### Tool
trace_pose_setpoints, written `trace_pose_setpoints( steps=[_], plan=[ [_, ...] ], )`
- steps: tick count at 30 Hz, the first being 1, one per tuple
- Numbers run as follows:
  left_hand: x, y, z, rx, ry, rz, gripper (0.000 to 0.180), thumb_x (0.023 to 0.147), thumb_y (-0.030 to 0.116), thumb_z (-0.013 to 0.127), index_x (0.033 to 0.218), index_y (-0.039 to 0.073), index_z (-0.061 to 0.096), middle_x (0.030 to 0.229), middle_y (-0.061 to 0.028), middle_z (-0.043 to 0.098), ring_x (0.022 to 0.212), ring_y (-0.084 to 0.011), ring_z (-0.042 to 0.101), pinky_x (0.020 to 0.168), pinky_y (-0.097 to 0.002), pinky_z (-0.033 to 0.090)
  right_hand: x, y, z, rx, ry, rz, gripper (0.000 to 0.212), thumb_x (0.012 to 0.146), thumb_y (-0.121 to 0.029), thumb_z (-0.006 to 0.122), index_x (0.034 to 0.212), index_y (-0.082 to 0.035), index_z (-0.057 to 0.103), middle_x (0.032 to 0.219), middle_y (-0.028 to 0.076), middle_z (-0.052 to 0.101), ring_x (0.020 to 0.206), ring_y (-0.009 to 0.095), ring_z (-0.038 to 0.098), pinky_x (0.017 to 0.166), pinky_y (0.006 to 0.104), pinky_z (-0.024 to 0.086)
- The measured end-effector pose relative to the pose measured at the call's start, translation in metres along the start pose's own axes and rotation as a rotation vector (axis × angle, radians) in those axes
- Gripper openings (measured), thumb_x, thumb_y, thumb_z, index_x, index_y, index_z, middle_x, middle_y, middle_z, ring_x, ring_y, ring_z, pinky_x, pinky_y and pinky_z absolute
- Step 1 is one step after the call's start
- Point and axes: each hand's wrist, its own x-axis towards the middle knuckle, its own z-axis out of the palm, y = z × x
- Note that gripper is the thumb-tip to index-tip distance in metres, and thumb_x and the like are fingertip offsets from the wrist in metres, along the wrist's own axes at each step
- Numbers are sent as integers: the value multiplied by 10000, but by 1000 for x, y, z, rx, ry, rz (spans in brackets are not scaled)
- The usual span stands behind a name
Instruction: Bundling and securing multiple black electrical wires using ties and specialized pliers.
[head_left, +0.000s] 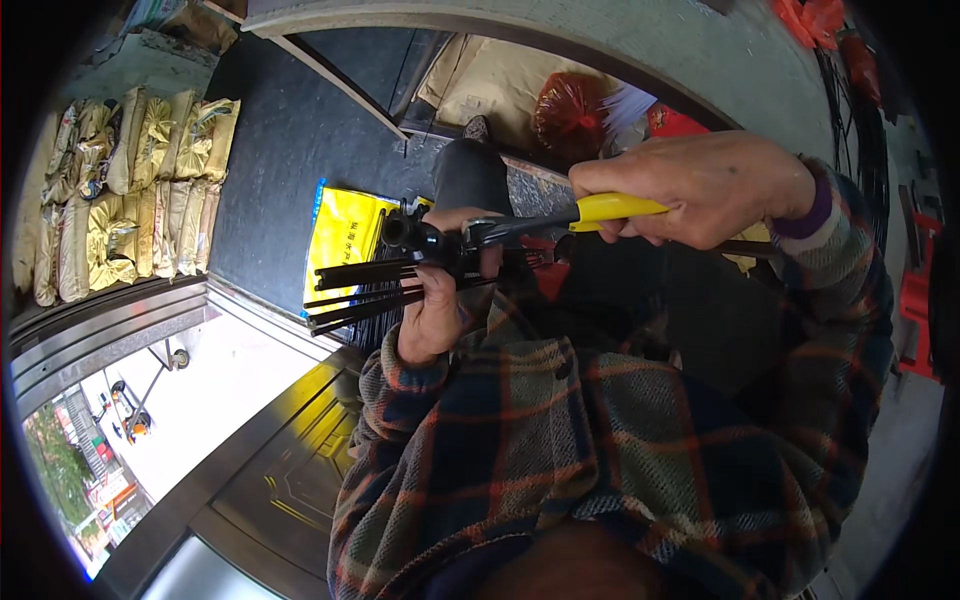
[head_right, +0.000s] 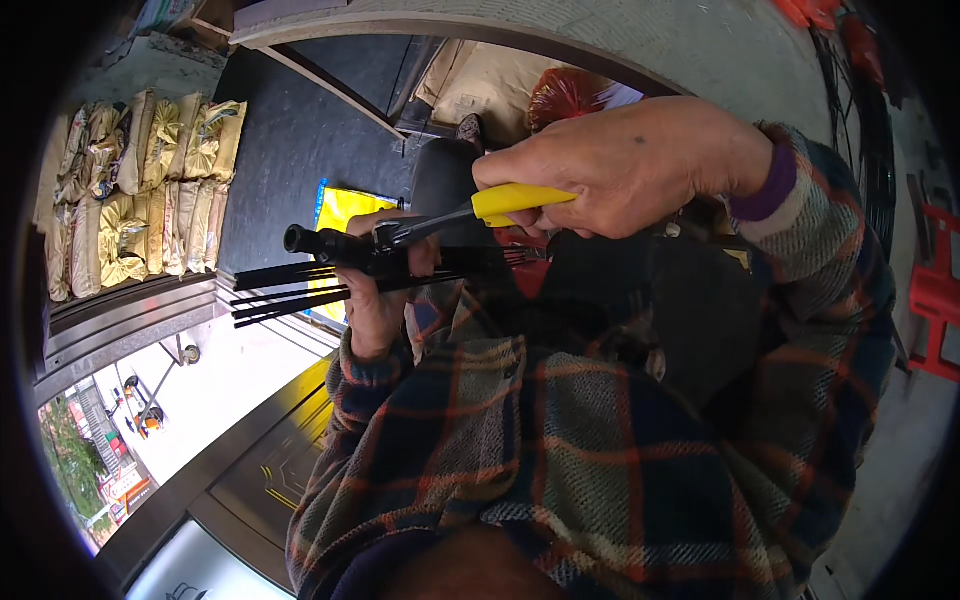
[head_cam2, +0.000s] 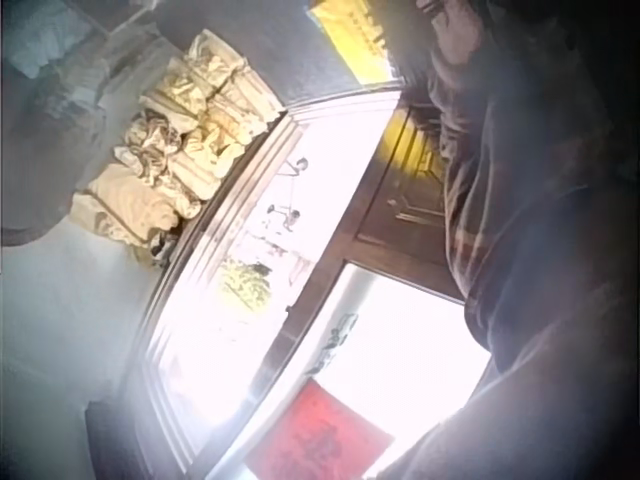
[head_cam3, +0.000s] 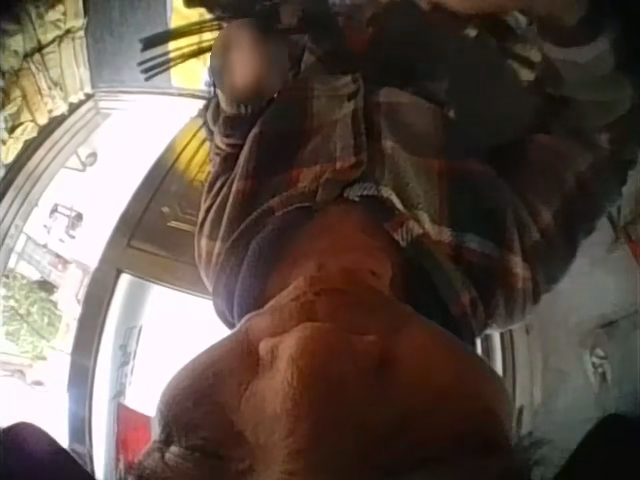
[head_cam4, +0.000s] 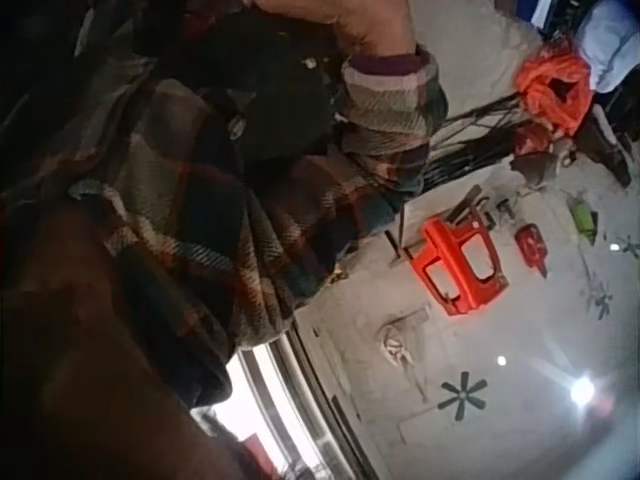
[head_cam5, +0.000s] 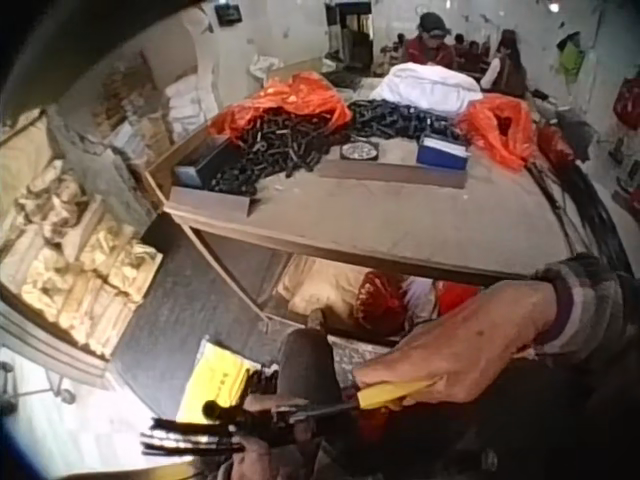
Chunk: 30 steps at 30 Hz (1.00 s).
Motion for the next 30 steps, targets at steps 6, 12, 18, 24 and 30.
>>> trace_pose_setpoints(
  steps=[6,12,18,24,30],
  plan=[
    [4,3,1,-43,97,-48,691,858,667,329,1046,18,478,707,-52,485,636,-146,471,597,-291,406,-1,3,-6,133,-22,98,209,812,-3,508,1013,-23,453,803,89,569,643,184,578,553,305,446],
    [8,4,1,109,65,-12,751,836,709,291,1021,9,489,676,-54,487,599,-133,470,569,-278,410,-3,11,-6,-29,29,-35,309,727,81,522,1013,-15,455,852,112,574,769,244,588,631,344,445],
    [10,-4,0,178,150,-35,776,832,721,264,1066,8,463,657,-46,481,581,-128,469,556,-271,407,11,22,2,-110,114,-133,289,758,41,486,1039,3,428,844,166,520,804,348,536,674,399,415],
    [17,-8,-3,51,149,8,743,862,688,257,1048,2,474,638,-57,493,558,-133,467,539,-275,408,11,17,5,-140,105,-73,258,741,44,467,986,-8,410,817,181,465,772,384,496,653,428,398],
    [30,-8,-22,-440,286,249,760,847,717,253,936,12,520,542,-42,460,449,-124,421,438,-266,356,43,23,29,-350,627,-270,267,690,60,519,949,0,500,913,159,519,762,354,558,635,422,468]
  ],
)
